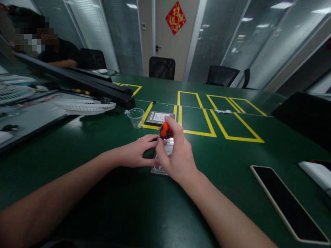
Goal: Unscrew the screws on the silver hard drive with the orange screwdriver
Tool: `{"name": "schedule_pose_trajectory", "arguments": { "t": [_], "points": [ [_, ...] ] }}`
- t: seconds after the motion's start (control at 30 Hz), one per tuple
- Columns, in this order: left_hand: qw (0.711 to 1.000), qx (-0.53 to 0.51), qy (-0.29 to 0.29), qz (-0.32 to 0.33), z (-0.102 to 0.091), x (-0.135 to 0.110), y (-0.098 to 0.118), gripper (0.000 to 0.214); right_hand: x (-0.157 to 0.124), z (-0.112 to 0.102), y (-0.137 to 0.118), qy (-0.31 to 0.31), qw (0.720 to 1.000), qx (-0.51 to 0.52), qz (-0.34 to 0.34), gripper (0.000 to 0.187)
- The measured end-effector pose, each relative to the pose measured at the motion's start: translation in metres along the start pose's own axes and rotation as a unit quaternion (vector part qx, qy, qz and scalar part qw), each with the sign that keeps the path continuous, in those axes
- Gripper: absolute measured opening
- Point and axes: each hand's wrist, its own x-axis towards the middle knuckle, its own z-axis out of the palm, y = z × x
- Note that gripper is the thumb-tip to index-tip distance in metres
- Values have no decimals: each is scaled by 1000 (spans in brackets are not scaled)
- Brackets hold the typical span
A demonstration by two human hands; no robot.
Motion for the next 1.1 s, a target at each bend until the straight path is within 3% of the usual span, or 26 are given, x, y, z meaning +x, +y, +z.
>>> {"name": "schedule_pose_trajectory", "arguments": {
  "t": [0.3,0.53,0.77,1.1],
  "points": [
    [1000,-7,0,5,-1,0,1,85,4,-2,0,35,998,-53,-30,63],
    [1000,-2,1,-1,-2,0,1,88,0,0,-1,5,1000,-4,-11,71],
    [1000,1,2,8,0,0,0,85,5,-4,-1,39,996,-73,-36,63],
    [1000,-4,4,10,-1,0,-1,84,2,-3,-2,13,999,-27,-14,69]
  ]
}}
